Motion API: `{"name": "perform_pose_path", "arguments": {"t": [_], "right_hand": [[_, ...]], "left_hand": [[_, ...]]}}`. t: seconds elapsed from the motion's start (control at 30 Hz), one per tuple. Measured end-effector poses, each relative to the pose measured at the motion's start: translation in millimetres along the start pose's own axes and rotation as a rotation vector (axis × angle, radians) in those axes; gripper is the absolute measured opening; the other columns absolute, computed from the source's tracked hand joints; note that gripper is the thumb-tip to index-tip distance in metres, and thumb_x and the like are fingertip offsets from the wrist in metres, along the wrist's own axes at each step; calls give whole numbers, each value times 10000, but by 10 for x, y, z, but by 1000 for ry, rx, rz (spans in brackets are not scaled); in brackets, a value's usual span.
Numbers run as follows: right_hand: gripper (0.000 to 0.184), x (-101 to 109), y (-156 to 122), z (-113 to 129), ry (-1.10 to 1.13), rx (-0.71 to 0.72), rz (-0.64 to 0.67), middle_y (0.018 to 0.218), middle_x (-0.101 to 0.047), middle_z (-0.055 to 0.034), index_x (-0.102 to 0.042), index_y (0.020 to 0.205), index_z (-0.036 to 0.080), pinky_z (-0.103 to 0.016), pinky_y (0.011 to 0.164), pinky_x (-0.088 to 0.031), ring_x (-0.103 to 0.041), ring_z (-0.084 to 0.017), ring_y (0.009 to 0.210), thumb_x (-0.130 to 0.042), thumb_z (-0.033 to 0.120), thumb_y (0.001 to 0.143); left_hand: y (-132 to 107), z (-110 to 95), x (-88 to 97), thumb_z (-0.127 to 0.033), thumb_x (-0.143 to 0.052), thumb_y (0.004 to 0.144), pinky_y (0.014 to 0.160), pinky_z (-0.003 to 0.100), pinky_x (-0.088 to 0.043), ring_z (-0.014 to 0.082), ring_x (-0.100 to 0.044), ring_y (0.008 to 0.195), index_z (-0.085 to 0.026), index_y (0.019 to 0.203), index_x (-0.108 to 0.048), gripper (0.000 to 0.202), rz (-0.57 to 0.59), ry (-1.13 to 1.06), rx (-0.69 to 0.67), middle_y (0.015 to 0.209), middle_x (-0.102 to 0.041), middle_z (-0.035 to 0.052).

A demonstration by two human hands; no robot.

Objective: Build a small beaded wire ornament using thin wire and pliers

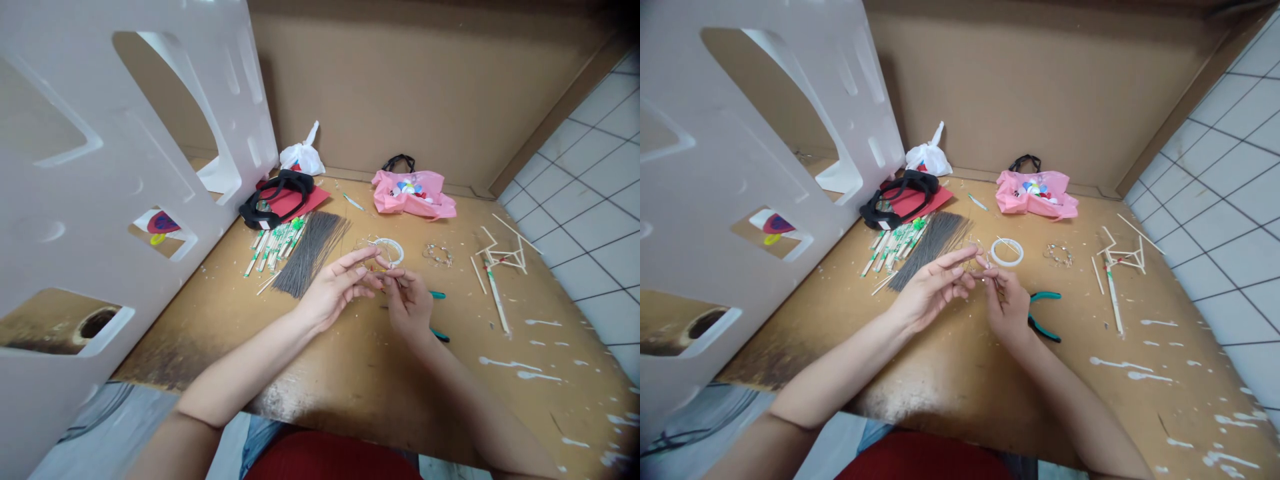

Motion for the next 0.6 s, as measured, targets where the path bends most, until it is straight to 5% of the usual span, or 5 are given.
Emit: {"name": "perform_pose_path", "arguments": {"t": [0.37, 0.53, 0.6], "right_hand": [[89, 73, 84, 52, 19, -36, -29, 1203, -629, -81, -507, 973, 254, -382, 796, -554, -679, -194, 922, -498, 275, 888], [95, 135, 170, 52, 45, -76, -47, 1191, -633, -84, -492, 950, 245, -360, 771, -557, -691, -181, 865, -516, 298, 875], [100, 203, 242, 19, 97, -129, -60, 1183, -632, -78, -472, 934, 242, -341, 734, -562, -697, -165, 804, -519, 304, 870]], "left_hand": [[-41, -18, -54, -295, -545, 840, 602, 247, -499, 149, -649, 756, -134, 1248, -512, 441, 105, 484, 35, 1142, -615, 141], [-74, -141, -47, -329, -437, 897, 628, 260, -483, 120, -601, 627, -107, 1129, -607, 364, 173, 796, 15, 754, -678, 76], [-90, -200, -23, -310, -467, 880, 649, 265, -476, 126, -599, 642, -134, 1050, -654, 308, 215, 942, -21, 752, -681, 67]]}}
Point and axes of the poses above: each hand's wrist, its own y-axis towards the middle knuckle, its own x-axis out of the back of the hand, z = x × y, the point moved 10 cm from there along y, towards the middle knuckle
